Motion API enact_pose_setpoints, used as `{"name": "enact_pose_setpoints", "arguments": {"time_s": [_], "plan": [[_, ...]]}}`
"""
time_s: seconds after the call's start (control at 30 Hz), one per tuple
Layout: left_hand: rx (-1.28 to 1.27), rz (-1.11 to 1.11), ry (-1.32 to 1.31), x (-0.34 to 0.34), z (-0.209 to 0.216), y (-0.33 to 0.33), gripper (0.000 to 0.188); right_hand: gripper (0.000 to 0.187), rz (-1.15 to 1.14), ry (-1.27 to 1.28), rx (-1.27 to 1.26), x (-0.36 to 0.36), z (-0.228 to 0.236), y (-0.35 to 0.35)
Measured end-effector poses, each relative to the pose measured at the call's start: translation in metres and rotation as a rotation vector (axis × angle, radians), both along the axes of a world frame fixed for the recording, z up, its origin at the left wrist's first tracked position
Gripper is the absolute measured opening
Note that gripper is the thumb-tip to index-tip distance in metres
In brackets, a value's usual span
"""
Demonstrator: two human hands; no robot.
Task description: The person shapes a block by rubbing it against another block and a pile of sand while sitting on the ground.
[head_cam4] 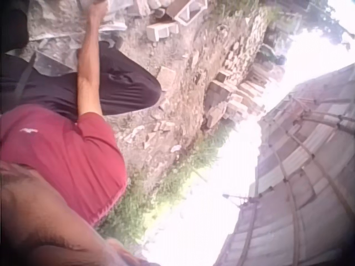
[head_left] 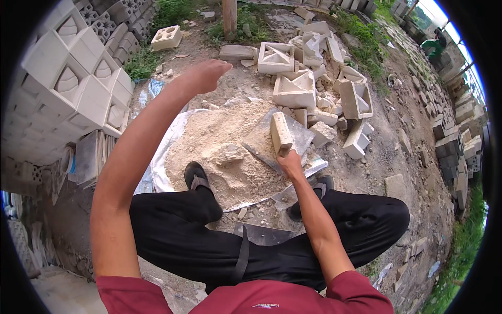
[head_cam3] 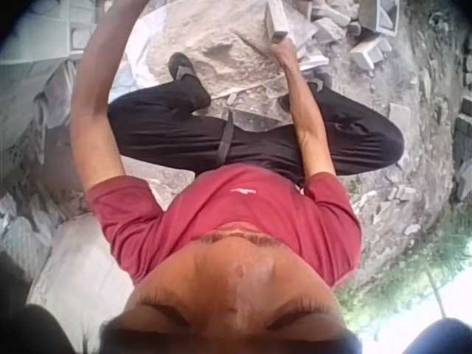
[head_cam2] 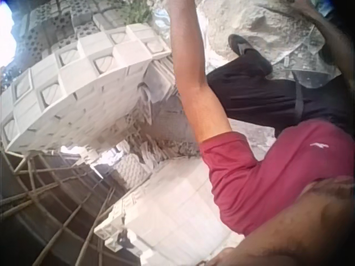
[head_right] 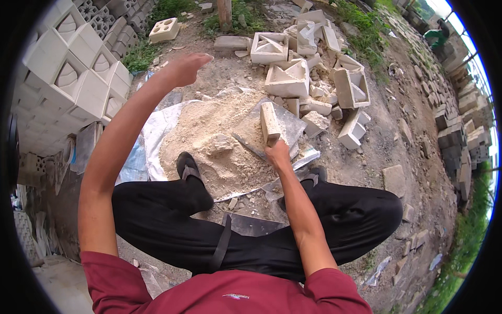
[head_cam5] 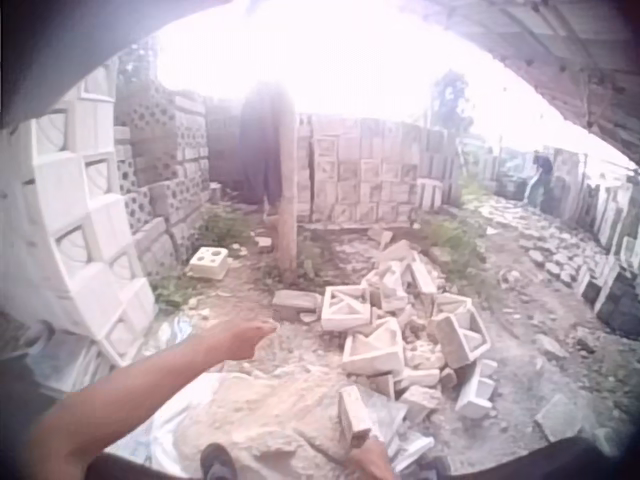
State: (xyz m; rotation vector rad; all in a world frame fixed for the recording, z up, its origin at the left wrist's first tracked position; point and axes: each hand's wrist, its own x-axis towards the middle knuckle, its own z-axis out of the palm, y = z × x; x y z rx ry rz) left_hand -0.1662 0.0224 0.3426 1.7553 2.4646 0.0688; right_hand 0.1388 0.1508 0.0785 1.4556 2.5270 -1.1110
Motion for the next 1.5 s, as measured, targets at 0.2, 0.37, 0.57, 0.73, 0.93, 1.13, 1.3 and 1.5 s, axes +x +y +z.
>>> {"name": "enact_pose_setpoints", "arguments": {"time_s": [0.2,0.37,0.57,0.73,0.93,1.13,1.3,1.5], "plan": [[-0.186,-0.462,-0.035,0.041,-0.105,-0.050,0.046,0.066,-0.159,0.230,0.038,-0.010,0.000,-0.036],[-0.147,-0.566,-0.198,0.061,-0.142,-0.041,0.036,0.065,-0.083,0.080,0.023,0.002,-0.015,-0.026],[-0.103,-0.487,-0.279,0.064,-0.140,-0.028,0.034,0.065,-0.169,0.240,0.011,-0.003,0.004,-0.032],[-0.346,-0.432,-0.238,0.060,-0.141,-0.037,0.032,0.061,-0.091,0.008,0.137,-0.002,-0.011,-0.036],[-0.762,-0.388,-0.120,0.079,-0.148,-0.043,0.041,0.056,-0.121,0.143,0.044,-0.003,-0.015,-0.005],[-0.688,-0.432,-0.188,0.087,-0.145,-0.052,0.042,0.054,-0.106,0.106,0.143,-0.001,-0.022,-0.032],[-0.614,-0.446,-0.152,0.091,-0.136,-0.031,0.035,0.056,-0.046,0.061,0.067,0.002,-0.042,0.025],[-0.722,-0.409,-0.151,0.088,-0.146,-0.047,0.042,0.057,-0.146,0.294,0.096,-0.009,-0.021,-0.006]]}}
